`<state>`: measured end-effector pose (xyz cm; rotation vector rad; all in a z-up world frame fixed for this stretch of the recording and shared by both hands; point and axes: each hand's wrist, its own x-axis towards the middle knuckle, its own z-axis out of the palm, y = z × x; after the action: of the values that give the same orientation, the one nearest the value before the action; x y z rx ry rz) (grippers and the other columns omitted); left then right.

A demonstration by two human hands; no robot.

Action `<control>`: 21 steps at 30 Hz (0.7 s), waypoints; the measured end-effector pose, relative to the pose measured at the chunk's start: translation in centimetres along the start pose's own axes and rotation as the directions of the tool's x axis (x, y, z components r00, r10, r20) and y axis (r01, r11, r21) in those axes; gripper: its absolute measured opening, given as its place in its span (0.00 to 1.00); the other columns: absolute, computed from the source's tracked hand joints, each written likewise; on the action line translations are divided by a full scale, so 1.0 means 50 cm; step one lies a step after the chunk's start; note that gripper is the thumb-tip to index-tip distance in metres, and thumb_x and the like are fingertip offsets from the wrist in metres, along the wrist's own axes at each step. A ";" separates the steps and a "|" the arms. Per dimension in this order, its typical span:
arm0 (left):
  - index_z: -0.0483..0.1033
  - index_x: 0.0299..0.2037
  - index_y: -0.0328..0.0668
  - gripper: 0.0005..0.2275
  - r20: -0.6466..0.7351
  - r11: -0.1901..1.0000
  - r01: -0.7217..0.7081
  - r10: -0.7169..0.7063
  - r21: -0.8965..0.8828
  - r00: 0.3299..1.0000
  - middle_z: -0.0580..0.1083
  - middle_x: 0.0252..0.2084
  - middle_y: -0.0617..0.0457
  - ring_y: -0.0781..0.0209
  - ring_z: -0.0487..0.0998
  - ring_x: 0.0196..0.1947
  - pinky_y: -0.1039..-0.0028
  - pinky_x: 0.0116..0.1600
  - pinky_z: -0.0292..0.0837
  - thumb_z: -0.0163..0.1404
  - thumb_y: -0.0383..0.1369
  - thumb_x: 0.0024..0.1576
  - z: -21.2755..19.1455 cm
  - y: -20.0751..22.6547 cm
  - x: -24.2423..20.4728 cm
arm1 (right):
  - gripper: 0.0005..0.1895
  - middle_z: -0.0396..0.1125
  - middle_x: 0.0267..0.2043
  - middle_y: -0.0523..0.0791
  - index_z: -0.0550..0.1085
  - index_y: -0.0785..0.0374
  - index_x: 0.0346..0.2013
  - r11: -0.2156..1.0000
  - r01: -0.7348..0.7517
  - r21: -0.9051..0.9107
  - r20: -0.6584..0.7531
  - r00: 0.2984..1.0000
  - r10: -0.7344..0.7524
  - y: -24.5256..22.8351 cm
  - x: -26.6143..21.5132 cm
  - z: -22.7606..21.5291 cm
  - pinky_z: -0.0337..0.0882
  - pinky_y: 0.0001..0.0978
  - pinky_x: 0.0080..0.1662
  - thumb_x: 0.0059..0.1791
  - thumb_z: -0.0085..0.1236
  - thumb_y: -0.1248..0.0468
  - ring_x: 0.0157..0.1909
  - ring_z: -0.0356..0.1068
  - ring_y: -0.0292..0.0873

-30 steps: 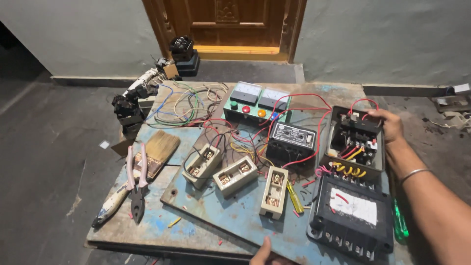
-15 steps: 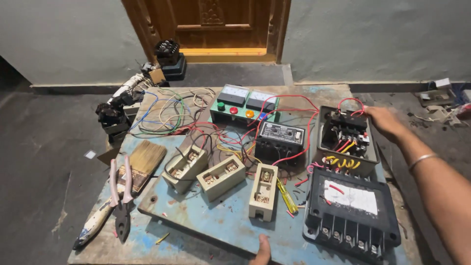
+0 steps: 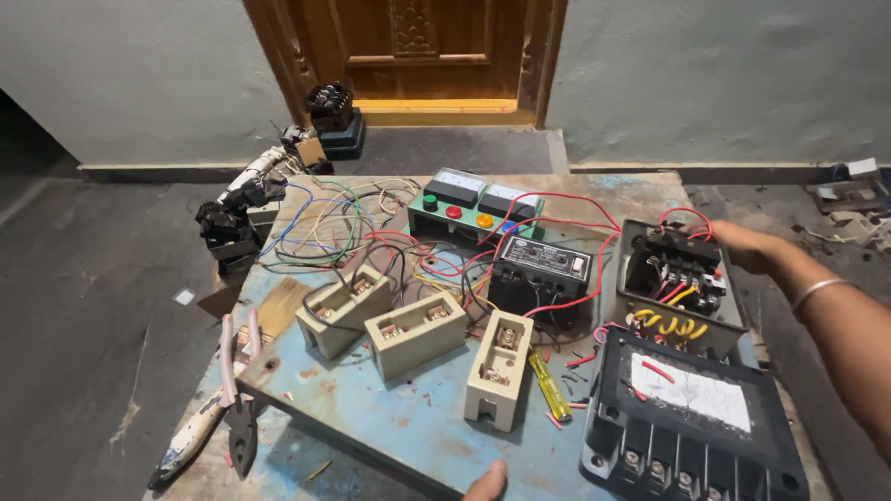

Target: The person assembles an electrical panel by connecting wires to a contactor and terminal blocks using various screwdrivers and pliers. They strip wire ends, insert them into terminals, and tighten the screws to secure connections across the components.

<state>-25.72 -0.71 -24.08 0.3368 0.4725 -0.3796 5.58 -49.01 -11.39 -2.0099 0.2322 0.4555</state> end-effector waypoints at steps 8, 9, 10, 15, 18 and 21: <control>0.66 0.64 0.34 0.30 -0.030 0.999 -0.019 0.020 0.048 0.999 0.76 0.56 0.38 0.42 0.78 0.56 0.56 0.60 0.72 0.54 0.27 0.47 -0.021 0.001 -0.049 | 0.17 0.74 0.49 0.42 0.79 0.65 0.48 0.995 0.099 -0.008 0.129 0.987 -0.097 0.003 -0.035 0.002 0.66 0.39 0.55 0.51 0.49 0.59 0.51 0.66 0.38; 0.66 0.64 0.33 0.30 -0.035 0.998 -0.024 0.026 0.055 0.999 0.76 0.56 0.38 0.42 0.78 0.56 0.56 0.60 0.72 0.54 0.27 0.46 -0.020 0.003 -0.054 | 0.17 0.75 0.49 0.42 0.78 0.64 0.47 0.990 0.140 -0.005 0.150 0.979 -0.137 0.004 -0.039 -0.002 0.66 0.39 0.55 0.50 0.49 0.60 0.51 0.66 0.37; 0.66 0.64 0.33 0.30 -0.036 0.998 -0.030 0.032 0.060 0.999 0.76 0.56 0.38 0.42 0.78 0.55 0.56 0.60 0.72 0.54 0.26 0.46 -0.018 0.006 -0.058 | 0.16 0.71 0.45 0.43 0.77 0.62 0.48 0.996 0.030 0.084 0.120 0.992 -0.040 0.002 -0.040 -0.002 0.64 0.41 0.49 0.52 0.49 0.57 0.47 0.64 0.40; 0.67 0.63 0.33 0.30 -0.044 0.995 -0.050 0.054 0.084 0.998 0.77 0.55 0.38 0.43 0.79 0.55 0.57 0.59 0.72 0.55 0.24 0.45 -0.015 0.021 -0.076 | 0.15 0.66 0.43 0.45 0.73 0.59 0.51 0.972 0.216 -0.097 0.171 0.965 -0.197 0.012 -0.044 0.022 0.66 0.42 0.41 0.53 0.53 0.57 0.41 0.63 0.42; 0.67 0.63 0.32 0.30 -0.058 0.992 -0.086 0.092 0.095 0.994 0.77 0.54 0.38 0.43 0.79 0.54 0.57 0.59 0.72 0.55 0.23 0.45 -0.035 0.038 -0.095 | 0.15 0.67 0.44 0.45 0.73 0.59 0.51 0.995 0.068 -0.075 0.187 0.981 -0.053 0.020 -0.050 0.045 0.66 0.42 0.42 0.53 0.52 0.56 0.42 0.64 0.42; 0.67 0.63 0.32 0.31 -0.048 0.985 -0.124 0.130 0.117 0.990 0.77 0.54 0.38 0.43 0.79 0.54 0.58 0.59 0.72 0.55 0.21 0.44 -0.038 0.047 -0.108 | 0.16 0.67 0.44 0.45 0.73 0.59 0.52 0.995 0.043 -0.085 0.179 0.983 -0.027 0.024 -0.073 0.040 0.67 0.43 0.42 0.54 0.51 0.55 0.42 0.65 0.43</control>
<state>-29.87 3.59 -22.45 0.4869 0.4816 -0.2738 1.40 -47.90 -11.68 -2.0421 0.0669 0.6290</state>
